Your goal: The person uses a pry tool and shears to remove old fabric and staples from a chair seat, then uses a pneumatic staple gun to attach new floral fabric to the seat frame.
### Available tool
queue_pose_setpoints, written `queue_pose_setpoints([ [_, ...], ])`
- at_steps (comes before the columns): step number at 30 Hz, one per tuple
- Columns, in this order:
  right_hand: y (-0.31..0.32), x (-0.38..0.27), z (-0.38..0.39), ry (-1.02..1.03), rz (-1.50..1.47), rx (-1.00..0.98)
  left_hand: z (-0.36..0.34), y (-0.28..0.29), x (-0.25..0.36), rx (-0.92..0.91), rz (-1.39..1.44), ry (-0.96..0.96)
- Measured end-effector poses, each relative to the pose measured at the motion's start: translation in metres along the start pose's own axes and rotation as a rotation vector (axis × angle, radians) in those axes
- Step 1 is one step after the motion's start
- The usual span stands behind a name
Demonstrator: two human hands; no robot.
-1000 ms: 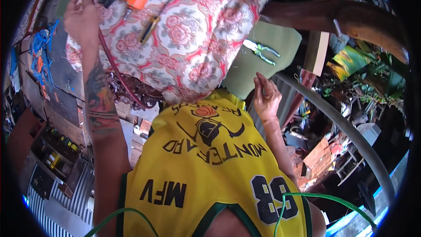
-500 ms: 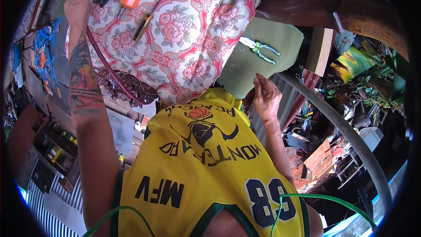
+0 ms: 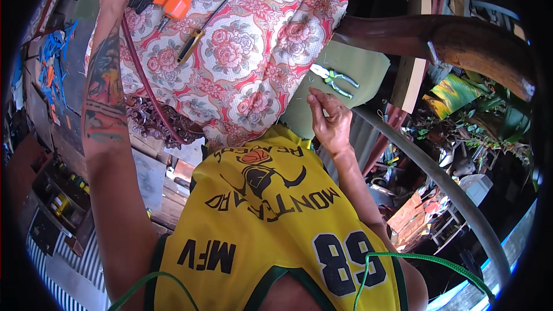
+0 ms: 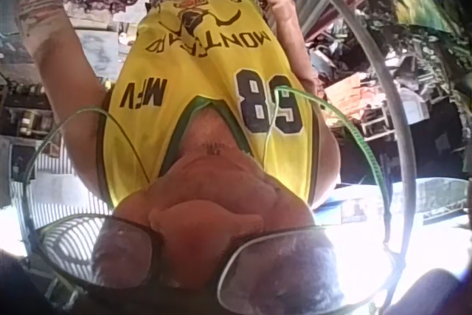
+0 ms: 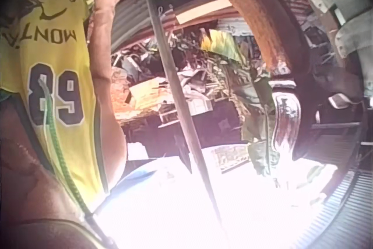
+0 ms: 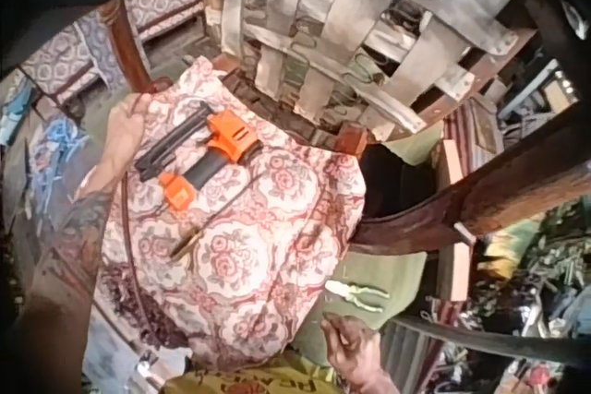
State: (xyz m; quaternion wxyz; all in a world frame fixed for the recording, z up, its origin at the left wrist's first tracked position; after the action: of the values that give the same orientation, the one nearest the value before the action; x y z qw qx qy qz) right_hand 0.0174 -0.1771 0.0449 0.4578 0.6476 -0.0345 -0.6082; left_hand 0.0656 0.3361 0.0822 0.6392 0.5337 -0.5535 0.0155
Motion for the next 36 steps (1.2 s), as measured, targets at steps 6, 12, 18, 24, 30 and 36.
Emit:
queue_pose_setpoints([
  [6,-0.019,-0.037,-0.055,-0.073,-0.314,-0.222,-0.008,0.001,-0.027,0.118,0.181,-0.065],
  [12,-0.063,-0.064,-0.116,-0.371,-0.343,-0.555,-0.046,0.014,-0.114,-0.288,-0.021,0.283],
  [18,-0.091,-0.049,-0.066,-0.124,-0.034,-0.368,-0.001,-0.005,-0.075,-0.282,0.164,0.241],
  [24,-0.084,-0.086,-0.022,0.072,0.109,-0.219,0.01,0.004,-0.084,-0.318,0.549,0.098],
  [30,-0.131,-0.086,-0.087,0.088,0.146,-0.014,0.028,-0.003,-0.095,-0.306,0.566,0.025],
  [36,-0.1,-0.004,-0.209,0.112,0.604,0.468,0.03,0.004,-0.095,-0.263,0.498,-0.048],
])
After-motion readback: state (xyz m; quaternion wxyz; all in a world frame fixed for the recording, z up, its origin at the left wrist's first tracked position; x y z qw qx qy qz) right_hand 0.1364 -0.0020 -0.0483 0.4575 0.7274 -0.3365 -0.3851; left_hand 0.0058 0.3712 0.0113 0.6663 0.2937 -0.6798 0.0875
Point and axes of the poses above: each hand's wrist, its own z-axis away from the middle knuckle, its own y-axis out of the back of the hand, x = y × z, the point moved 3 cm from there along -z, towards the middle knuckle, and after that the axes turned 10 degrees about -x, right-handed, at the moved point
